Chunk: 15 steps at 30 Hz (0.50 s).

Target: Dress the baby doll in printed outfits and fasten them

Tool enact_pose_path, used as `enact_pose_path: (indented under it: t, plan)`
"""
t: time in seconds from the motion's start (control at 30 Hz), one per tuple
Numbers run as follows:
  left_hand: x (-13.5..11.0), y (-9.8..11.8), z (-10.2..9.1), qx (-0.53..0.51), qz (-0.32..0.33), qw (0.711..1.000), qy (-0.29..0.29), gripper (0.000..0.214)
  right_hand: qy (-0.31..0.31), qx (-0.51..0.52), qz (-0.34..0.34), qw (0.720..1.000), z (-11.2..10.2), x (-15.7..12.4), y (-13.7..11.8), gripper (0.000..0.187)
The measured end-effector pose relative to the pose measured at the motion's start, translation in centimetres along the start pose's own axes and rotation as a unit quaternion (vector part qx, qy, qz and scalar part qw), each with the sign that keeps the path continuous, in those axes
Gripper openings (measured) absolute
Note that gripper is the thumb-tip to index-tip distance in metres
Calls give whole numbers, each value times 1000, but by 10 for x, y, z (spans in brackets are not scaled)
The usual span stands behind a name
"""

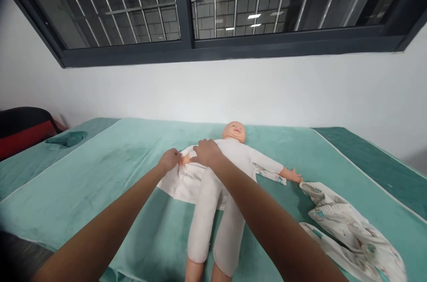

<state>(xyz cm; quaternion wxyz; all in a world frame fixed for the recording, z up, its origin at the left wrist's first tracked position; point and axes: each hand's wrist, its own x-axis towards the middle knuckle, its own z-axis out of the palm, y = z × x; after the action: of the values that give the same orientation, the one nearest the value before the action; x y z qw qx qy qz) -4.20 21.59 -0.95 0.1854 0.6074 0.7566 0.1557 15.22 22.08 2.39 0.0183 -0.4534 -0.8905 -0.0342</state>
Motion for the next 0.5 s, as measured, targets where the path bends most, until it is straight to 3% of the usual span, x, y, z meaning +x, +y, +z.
enact_pose_path:
  t: [0.23, 0.5]
  plan:
    - [-25, 28, -10, 8, -4, 998, 70, 21, 10, 12, 9, 1000, -3, -1, 1, 48]
    - [-41, 43, -14, -73, 44, 994, 61, 8, 18, 24, 20, 999, 1, 0, -1, 47]
